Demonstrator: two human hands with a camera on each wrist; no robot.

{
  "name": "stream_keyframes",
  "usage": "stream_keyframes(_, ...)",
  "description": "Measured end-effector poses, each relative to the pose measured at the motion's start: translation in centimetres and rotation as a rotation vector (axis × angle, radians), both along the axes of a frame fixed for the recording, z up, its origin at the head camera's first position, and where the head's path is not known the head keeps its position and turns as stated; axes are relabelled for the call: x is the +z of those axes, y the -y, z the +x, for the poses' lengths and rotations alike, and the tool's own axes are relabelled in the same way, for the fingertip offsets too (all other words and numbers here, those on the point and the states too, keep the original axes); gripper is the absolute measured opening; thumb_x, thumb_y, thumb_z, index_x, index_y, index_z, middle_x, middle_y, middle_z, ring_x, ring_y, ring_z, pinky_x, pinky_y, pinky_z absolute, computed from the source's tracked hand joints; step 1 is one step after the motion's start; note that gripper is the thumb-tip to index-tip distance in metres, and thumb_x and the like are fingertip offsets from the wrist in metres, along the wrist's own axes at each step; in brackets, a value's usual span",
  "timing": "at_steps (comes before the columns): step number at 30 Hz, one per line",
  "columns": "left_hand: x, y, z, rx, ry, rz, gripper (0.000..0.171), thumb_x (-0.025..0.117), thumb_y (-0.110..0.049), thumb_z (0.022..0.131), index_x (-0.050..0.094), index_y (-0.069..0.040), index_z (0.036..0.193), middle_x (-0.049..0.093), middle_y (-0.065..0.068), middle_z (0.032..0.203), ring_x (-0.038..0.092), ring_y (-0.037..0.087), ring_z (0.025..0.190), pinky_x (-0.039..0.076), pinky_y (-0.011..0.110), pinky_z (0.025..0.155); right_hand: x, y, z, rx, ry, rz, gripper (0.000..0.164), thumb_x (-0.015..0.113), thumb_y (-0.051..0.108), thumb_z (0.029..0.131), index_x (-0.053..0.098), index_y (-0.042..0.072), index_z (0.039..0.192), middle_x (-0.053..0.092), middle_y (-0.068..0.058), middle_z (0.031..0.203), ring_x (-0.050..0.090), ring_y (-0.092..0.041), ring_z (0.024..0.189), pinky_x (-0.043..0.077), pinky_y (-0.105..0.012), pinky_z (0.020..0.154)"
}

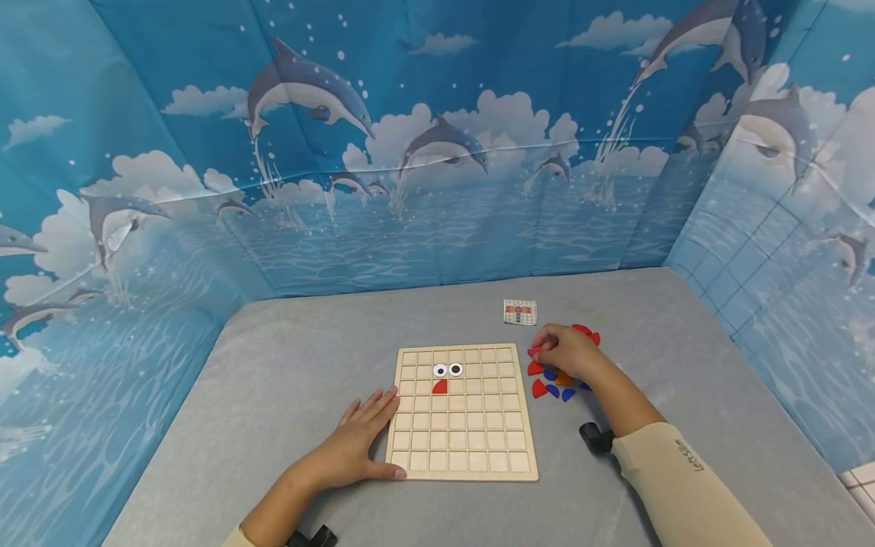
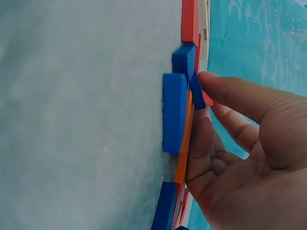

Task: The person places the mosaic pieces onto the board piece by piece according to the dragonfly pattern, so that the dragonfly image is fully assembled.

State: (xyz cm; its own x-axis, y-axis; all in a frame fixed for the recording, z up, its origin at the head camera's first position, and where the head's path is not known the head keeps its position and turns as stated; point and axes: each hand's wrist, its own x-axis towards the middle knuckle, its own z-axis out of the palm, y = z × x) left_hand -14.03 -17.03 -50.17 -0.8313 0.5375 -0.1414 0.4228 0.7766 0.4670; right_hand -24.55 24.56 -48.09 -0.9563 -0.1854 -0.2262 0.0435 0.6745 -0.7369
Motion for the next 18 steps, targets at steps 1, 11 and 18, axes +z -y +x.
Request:
stream_keyframes(1, 0.0, 0.0, 0.0, 0.001, 0.001, 0.001, 0.117, 0.076, -0.069, 0.077, 0.019, -0.014, 0.163, 0.011, -0.001, 0.172, 0.010, 0.030, 0.160, 0.007, 0.063, 0.125, 0.0, 0.1, 0.0, 0.000, 0.001, -0.004, 0.022, 0.070, 0.015, 0.094, 0.063, 0.002, 0.111, 0.059, -0.010, 0.097, 0.057, -0.022, 0.084, 0.051, -0.031, 0.071)
stream_keyframes(11, 0.0, 0.0, 0.0, 0.006, 0.007, -0.008, 0.118, 0.076, -0.069, 0.076, 0.018, -0.015, 0.164, 0.011, -0.003, 0.172, 0.009, 0.028, 0.160, 0.006, 0.062, 0.125, 0.6, 0.0, -0.1, -0.042, 0.022, -0.032, 0.025, 0.068, 0.020, 0.097, 0.062, 0.003, 0.113, 0.063, -0.008, 0.094, 0.057, -0.022, 0.082, 0.051, -0.031, 0.070)
stream_keyframes(18, 0.0, 0.0, 0.1, 0.003, 0.001, -0.002, 0.117, 0.077, -0.067, 0.076, 0.019, -0.014, 0.163, 0.012, -0.002, 0.172, 0.010, 0.029, 0.160, 0.006, 0.063, 0.125, 1.3, 0.5, 0.4, -0.038, -0.022, -0.059, 0.028, 0.065, 0.025, 0.099, 0.065, 0.007, 0.121, 0.066, -0.012, 0.111, 0.060, -0.024, 0.092, 0.052, -0.032, 0.075)
